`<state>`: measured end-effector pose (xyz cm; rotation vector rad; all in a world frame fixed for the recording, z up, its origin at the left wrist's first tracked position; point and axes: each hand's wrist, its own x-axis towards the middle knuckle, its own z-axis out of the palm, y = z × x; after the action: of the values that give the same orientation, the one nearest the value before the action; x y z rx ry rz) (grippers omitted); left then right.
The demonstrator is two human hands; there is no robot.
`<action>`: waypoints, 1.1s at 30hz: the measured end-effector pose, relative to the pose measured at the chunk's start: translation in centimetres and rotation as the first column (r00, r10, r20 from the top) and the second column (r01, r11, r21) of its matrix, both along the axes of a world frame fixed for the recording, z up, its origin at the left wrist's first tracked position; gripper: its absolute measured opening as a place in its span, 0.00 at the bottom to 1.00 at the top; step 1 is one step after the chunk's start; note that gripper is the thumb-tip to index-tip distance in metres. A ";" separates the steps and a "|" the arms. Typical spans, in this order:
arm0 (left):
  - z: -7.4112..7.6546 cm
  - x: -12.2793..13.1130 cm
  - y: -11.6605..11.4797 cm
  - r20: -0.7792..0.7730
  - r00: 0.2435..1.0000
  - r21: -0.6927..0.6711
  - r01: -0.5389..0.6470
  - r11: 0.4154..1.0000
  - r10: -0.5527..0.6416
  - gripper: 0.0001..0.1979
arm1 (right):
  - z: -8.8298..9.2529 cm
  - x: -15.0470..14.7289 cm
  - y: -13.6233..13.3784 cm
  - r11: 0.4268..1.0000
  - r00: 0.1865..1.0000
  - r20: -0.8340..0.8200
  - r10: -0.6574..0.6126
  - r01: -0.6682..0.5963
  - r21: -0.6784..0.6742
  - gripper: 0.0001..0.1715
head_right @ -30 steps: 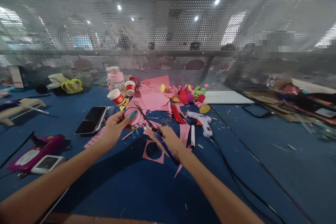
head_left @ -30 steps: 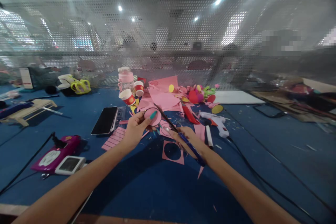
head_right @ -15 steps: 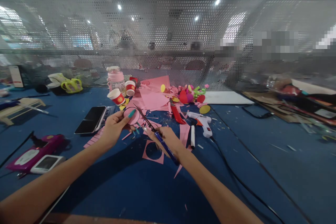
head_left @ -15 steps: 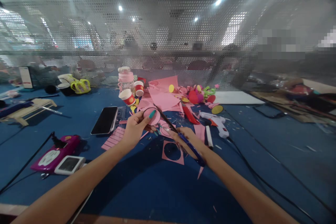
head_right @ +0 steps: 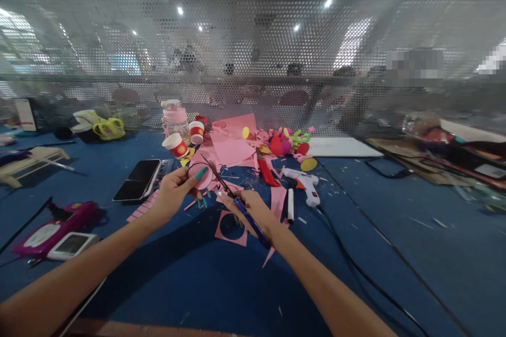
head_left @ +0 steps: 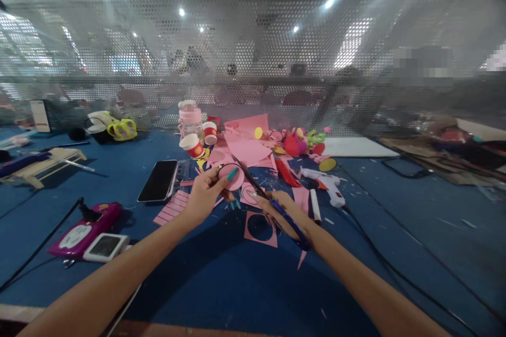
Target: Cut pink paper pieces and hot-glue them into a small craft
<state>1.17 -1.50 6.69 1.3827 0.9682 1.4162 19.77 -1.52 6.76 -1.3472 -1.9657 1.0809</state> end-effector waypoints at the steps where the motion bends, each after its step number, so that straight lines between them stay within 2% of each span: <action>1: 0.0 0.0 0.0 0.005 1.000 -0.004 0.000 1.000 0.000 0.12 | -0.1 0.0 0.0 1.000 1.000 0.000 0.007 -0.007 0.012 0.23; 7: 0.2 0.1 -0.1 0.029 0.999 -0.044 -0.014 0.999 0.016 0.14 | 0.3 -0.1 -0.1 0.999 0.999 0.040 0.001 -0.002 0.039 0.23; 15: 0.1 0.0 0.0 0.029 0.999 -0.012 -0.013 1.000 0.013 0.11 | 0.8 -0.2 -0.1 0.999 0.993 0.114 -0.011 0.007 0.031 0.23; 21: 0.0 -0.2 0.1 0.014 1.000 -0.003 -0.006 1.000 0.006 0.11 | 1.4 -0.2 -0.3 1.000 0.993 0.122 -0.008 0.011 -0.021 0.24; 27: 0.1 -0.3 0.2 0.007 1.000 -0.001 -0.017 1.000 0.017 0.12 | 1.3 0.0 0.0 0.999 0.987 0.162 0.008 -0.015 0.044 0.24; 30: -0.1 -0.3 0.5 0.056 0.998 -0.012 -0.016 1.000 0.016 0.12 | 1.1 0.0 0.1 0.999 0.984 0.176 0.001 -0.011 0.054 0.24; 33: -0.5 -0.3 0.8 0.191 0.981 -0.059 -0.033 0.998 0.044 0.14 | 0.9 -0.1 0.0 0.999 0.989 0.150 -0.012 0.006 0.038 0.24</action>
<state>0.89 -0.73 6.22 1.1684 0.9053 1.5101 19.65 -1.57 7.69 -1.4534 -2.0749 0.9578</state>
